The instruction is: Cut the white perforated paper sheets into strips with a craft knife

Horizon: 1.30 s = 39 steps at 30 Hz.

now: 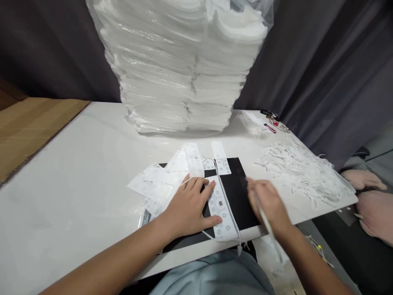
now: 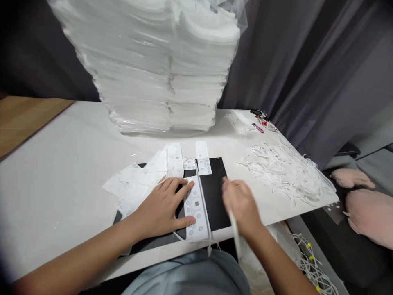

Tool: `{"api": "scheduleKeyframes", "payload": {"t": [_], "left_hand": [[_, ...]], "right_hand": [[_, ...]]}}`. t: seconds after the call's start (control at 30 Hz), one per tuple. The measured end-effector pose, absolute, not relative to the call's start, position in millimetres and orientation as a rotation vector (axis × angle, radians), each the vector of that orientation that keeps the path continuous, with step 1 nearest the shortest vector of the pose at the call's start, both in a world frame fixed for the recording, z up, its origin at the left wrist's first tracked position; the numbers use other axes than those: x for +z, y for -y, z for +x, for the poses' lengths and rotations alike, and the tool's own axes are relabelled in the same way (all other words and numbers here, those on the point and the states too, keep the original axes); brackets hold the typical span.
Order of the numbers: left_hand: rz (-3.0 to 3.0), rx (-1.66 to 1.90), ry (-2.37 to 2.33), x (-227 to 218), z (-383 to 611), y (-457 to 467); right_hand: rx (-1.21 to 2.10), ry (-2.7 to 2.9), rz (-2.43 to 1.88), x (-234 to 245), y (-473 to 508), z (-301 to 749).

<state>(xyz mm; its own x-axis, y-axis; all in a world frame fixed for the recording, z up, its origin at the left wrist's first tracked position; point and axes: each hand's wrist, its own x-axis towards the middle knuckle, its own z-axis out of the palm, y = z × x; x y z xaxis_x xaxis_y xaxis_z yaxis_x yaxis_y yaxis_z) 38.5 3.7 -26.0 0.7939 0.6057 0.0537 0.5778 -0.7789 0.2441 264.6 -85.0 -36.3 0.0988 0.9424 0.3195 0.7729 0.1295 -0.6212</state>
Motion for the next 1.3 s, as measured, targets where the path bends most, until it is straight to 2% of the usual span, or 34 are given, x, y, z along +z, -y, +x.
{"api": "scheduleKeyframes", "payload": {"t": [0.1,0.23,0.3,0.57,0.7,0.87,1.07,1.13,1.3], "left_hand": [[2.768,0.185,-0.914,-25,38,-4],[2.779,0.214,-0.899,-26,37,-4],[2.781,0.228,-0.889,-27,37,-4],[2.772,0.237,-0.875,-26,38,-4],[2.757,0.221,-0.886,-26,39,-4],[2.730,0.199,-0.895,-24,39,-5],[2.650,0.188,-0.906,-22,38,-5],[2.561,0.209,-0.923,-22,38,-6],[2.228,0.480,-0.927,-28,39,-16]], "right_hand": [[0.243,1.510,-1.812,-21,86,281],[0.832,1.429,-1.659,-20,89,255],[0.945,1.469,-1.578,-27,88,237],[0.922,1.522,-1.567,-35,84,232],[0.790,1.719,-1.526,-39,87,228],[0.260,2.059,-1.483,-54,88,228],[-0.128,1.554,-1.910,-35,85,286],[0.013,1.450,-1.959,-31,84,294],[0.893,1.257,-1.640,-29,74,261]]}}
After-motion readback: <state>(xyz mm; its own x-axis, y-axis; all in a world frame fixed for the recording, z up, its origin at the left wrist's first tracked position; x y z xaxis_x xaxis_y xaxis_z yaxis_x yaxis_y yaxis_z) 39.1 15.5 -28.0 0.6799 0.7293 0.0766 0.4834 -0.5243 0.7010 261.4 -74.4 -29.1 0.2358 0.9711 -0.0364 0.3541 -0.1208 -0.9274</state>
